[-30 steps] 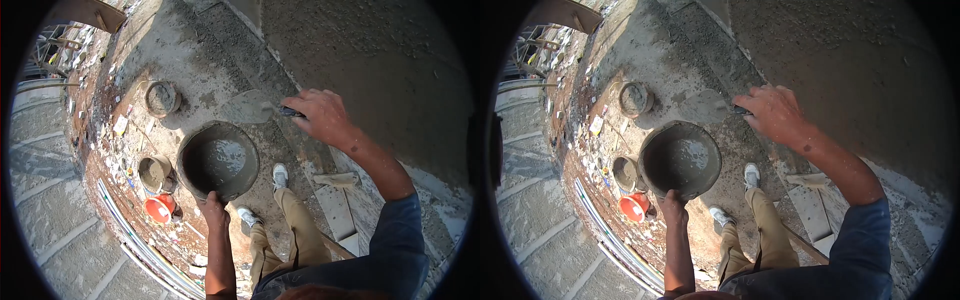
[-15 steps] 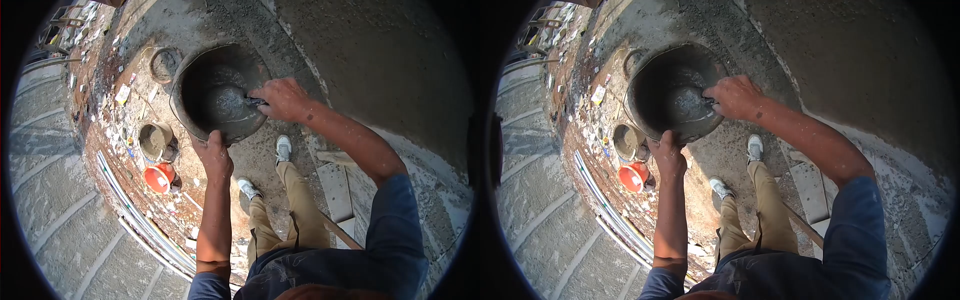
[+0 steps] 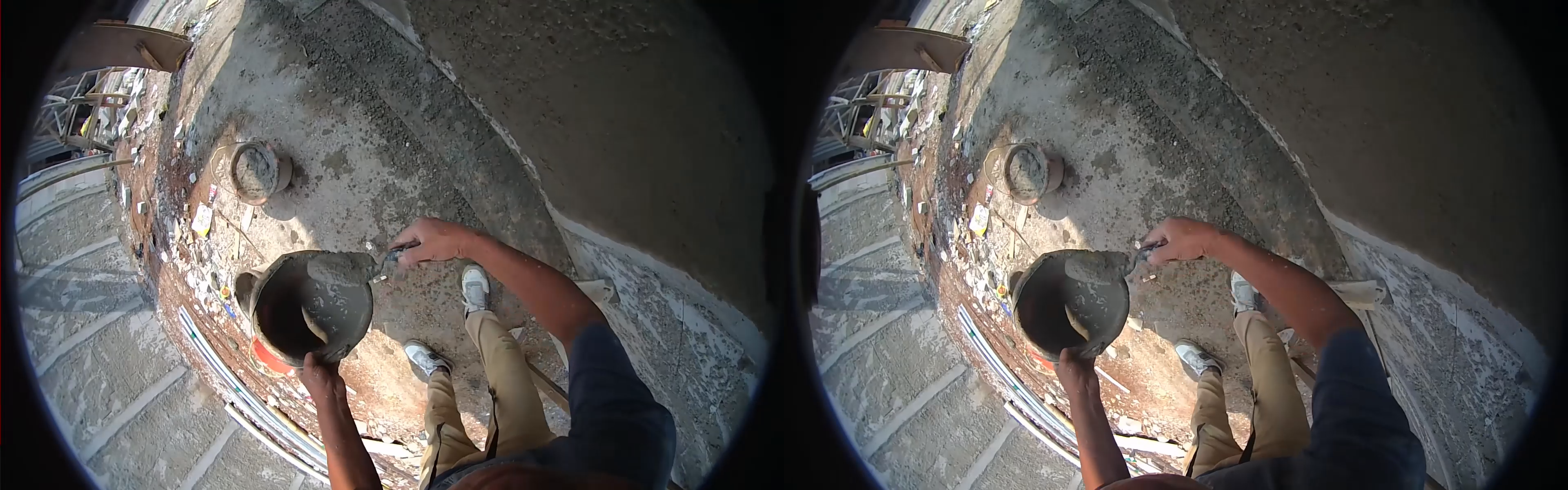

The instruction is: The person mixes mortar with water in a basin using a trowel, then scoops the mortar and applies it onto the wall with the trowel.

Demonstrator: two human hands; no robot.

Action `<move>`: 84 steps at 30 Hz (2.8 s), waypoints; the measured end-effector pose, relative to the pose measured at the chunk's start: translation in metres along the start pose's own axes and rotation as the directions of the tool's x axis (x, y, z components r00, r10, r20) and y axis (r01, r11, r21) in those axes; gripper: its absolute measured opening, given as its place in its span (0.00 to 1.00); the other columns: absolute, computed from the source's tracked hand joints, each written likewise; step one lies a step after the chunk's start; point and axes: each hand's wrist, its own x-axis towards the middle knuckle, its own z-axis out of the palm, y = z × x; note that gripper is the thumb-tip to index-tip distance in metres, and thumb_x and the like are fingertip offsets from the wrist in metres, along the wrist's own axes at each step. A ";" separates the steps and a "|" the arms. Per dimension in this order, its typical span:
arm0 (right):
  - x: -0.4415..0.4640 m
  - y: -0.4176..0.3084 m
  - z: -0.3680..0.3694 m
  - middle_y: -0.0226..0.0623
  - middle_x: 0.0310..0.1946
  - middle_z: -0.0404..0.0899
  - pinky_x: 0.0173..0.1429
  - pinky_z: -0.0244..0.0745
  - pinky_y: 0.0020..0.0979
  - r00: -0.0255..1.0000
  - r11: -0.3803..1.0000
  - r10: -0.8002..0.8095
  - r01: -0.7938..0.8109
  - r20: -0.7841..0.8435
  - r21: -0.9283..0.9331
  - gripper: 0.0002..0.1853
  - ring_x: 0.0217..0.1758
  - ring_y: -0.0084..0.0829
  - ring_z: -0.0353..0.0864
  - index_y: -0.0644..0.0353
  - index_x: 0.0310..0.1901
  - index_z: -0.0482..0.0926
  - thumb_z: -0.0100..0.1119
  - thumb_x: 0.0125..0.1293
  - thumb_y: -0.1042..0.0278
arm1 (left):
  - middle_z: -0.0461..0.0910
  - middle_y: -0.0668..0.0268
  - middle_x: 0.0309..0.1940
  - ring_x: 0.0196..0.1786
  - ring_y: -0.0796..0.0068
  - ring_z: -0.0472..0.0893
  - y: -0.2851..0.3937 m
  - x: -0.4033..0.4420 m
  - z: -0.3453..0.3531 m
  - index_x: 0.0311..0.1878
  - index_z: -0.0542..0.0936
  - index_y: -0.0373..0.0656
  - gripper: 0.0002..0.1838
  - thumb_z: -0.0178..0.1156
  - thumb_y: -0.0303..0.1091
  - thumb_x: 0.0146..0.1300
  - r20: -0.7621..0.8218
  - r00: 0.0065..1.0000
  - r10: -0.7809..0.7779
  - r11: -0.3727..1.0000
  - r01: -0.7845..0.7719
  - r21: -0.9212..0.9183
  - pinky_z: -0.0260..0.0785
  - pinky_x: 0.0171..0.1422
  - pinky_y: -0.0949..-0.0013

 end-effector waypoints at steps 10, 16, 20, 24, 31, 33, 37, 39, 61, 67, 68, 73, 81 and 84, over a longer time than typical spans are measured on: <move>-0.170 -0.101 -0.104 0.35 0.35 0.85 0.44 0.79 0.32 0.537 0.824 -0.378 -0.176 -0.754 -0.539 0.20 0.34 0.28 0.82 0.59 0.57 0.84 0.67 0.65 0.65 | 0.78 0.61 0.47 0.43 0.65 0.83 -0.033 -0.032 0.090 0.62 0.70 0.41 0.26 0.53 0.19 0.58 0.042 0.999 -0.001 1.000 0.001 0.010 0.82 0.46 0.60; -0.134 -0.117 -0.043 0.36 0.44 0.84 0.53 0.78 0.42 0.820 0.325 -0.367 -0.329 -0.438 -0.887 0.20 0.50 0.39 0.85 0.54 0.57 0.82 0.64 0.61 0.68 | 0.77 0.62 0.50 0.44 0.68 0.81 -0.011 -0.062 0.170 0.67 0.66 0.45 0.29 0.55 0.25 0.59 0.291 0.948 0.126 0.992 -0.120 -0.037 0.78 0.43 0.62; -0.093 -0.118 -0.046 0.35 0.44 0.83 0.52 0.78 0.44 0.827 0.071 -0.419 -0.381 -0.374 -0.922 0.18 0.52 0.38 0.84 0.52 0.55 0.83 0.60 0.62 0.69 | 0.71 0.57 0.65 0.59 0.68 0.75 0.010 -0.066 0.206 0.78 0.55 0.37 0.40 0.53 0.21 0.61 0.485 0.846 0.224 0.974 -0.204 -0.094 0.67 0.68 0.66; -0.063 -0.103 -0.081 0.37 0.40 0.84 0.52 0.78 0.45 0.874 0.148 -0.406 -0.224 -0.266 -0.963 0.18 0.49 0.40 0.85 0.51 0.53 0.85 0.64 0.59 0.68 | 0.70 0.55 0.65 0.60 0.67 0.72 0.027 -0.066 0.238 0.78 0.55 0.33 0.38 0.53 0.24 0.64 0.534 0.744 0.402 0.897 -0.437 -0.066 0.65 0.67 0.69; -0.018 -0.106 -0.074 0.44 0.43 0.87 0.53 0.80 0.43 0.926 0.581 -0.229 -0.119 -0.301 -0.805 0.21 0.49 0.46 0.86 0.50 0.52 0.87 0.67 0.54 0.63 | 0.73 0.59 0.59 0.51 0.68 0.79 0.038 -0.028 0.243 0.75 0.59 0.43 0.35 0.52 0.24 0.63 0.419 0.889 0.184 0.981 -0.193 -0.020 0.78 0.50 0.64; -0.005 -0.099 -0.064 0.44 0.44 0.88 0.53 0.80 0.41 0.929 0.678 -0.210 -0.086 -0.304 -0.730 0.21 0.49 0.46 0.86 0.52 0.52 0.87 0.67 0.55 0.61 | 0.75 0.57 0.58 0.51 0.62 0.83 0.031 -0.004 0.236 0.72 0.61 0.45 0.32 0.53 0.23 0.63 0.411 0.890 0.198 0.974 -0.132 -0.184 0.83 0.48 0.55; 0.018 -0.079 -0.063 0.44 0.41 0.88 0.51 0.80 0.40 0.950 0.887 -0.159 0.018 -0.268 -0.461 0.21 0.43 0.42 0.88 0.55 0.50 0.88 0.68 0.55 0.59 | 0.79 0.57 0.48 0.48 0.60 0.84 0.017 0.045 0.194 0.55 0.72 0.36 0.16 0.53 0.24 0.64 0.262 0.965 -0.013 0.975 0.071 -0.211 0.83 0.52 0.53; 0.035 -0.052 -0.078 0.39 0.35 0.87 0.43 0.80 0.35 0.972 0.950 -0.141 0.080 -0.186 -0.303 0.21 0.36 0.32 0.85 0.61 0.49 0.87 0.69 0.60 0.55 | 0.80 0.57 0.43 0.45 0.60 0.84 0.008 0.053 0.170 0.44 0.76 0.35 0.08 0.51 0.24 0.64 0.163 0.985 -0.053 0.974 0.087 -0.211 0.82 0.53 0.54; -0.056 -0.101 0.051 0.36 0.45 0.81 0.56 0.74 0.40 0.922 0.168 -0.246 -0.262 -0.298 -0.950 0.20 0.54 0.37 0.81 0.55 0.59 0.80 0.57 0.64 0.67 | 0.71 0.56 0.63 0.57 0.61 0.78 -0.016 -0.062 0.105 0.76 0.58 0.45 0.38 0.52 0.21 0.60 0.312 0.937 0.159 0.987 -0.147 -0.060 0.79 0.56 0.55; -0.089 -0.192 0.094 0.33 0.41 0.80 0.50 0.73 0.34 0.935 -0.004 -0.331 -0.139 -0.130 -0.990 0.20 0.49 0.31 0.80 0.59 0.57 0.79 0.58 0.63 0.67 | 0.73 0.58 0.59 0.55 0.67 0.78 0.039 -0.093 0.114 0.72 0.62 0.38 0.33 0.53 0.23 0.61 0.430 0.838 0.337 0.941 -0.321 -0.112 0.74 0.59 0.64; -0.090 -0.207 0.088 0.33 0.41 0.80 0.50 0.73 0.33 0.913 -0.080 -0.366 -0.223 -0.180 -0.971 0.20 0.49 0.32 0.80 0.60 0.57 0.79 0.59 0.63 0.66 | 0.74 0.58 0.58 0.53 0.69 0.78 0.049 -0.102 0.109 0.71 0.64 0.37 0.32 0.53 0.23 0.61 0.425 0.836 0.347 0.936 -0.334 -0.106 0.73 0.59 0.65; -0.085 -0.234 0.062 0.40 0.38 0.85 0.54 0.79 0.42 0.902 -0.003 -0.377 -0.230 -0.212 -0.973 0.11 0.49 0.41 0.86 0.58 0.44 0.85 0.61 0.63 0.66 | 0.75 0.57 0.54 0.52 0.71 0.77 0.090 -0.123 0.089 0.60 0.71 0.31 0.21 0.53 0.23 0.63 0.434 0.663 0.609 0.743 -0.669 -0.021 0.69 0.59 0.68; -0.075 -0.216 0.112 0.43 0.38 0.88 0.54 0.79 0.47 0.923 0.460 -0.311 -0.060 -0.225 -0.886 0.22 0.48 0.46 0.86 0.47 0.53 0.86 0.66 0.55 0.58 | 0.75 0.53 0.53 0.53 0.59 0.78 0.106 -0.126 0.022 0.52 0.76 0.32 0.15 0.54 0.20 0.61 0.450 0.517 0.728 0.540 -0.837 0.087 0.69 0.63 0.62; -0.067 -0.212 0.170 0.43 0.42 0.87 0.58 0.78 0.47 0.921 0.587 -0.304 -0.021 -0.244 -0.809 0.23 0.50 0.46 0.86 0.46 0.55 0.85 0.66 0.55 0.59 | 0.78 0.58 0.45 0.47 0.65 0.81 0.110 -0.124 0.002 0.53 0.74 0.32 0.16 0.55 0.21 0.61 0.296 0.801 0.521 0.854 -0.490 -0.176 0.75 0.54 0.64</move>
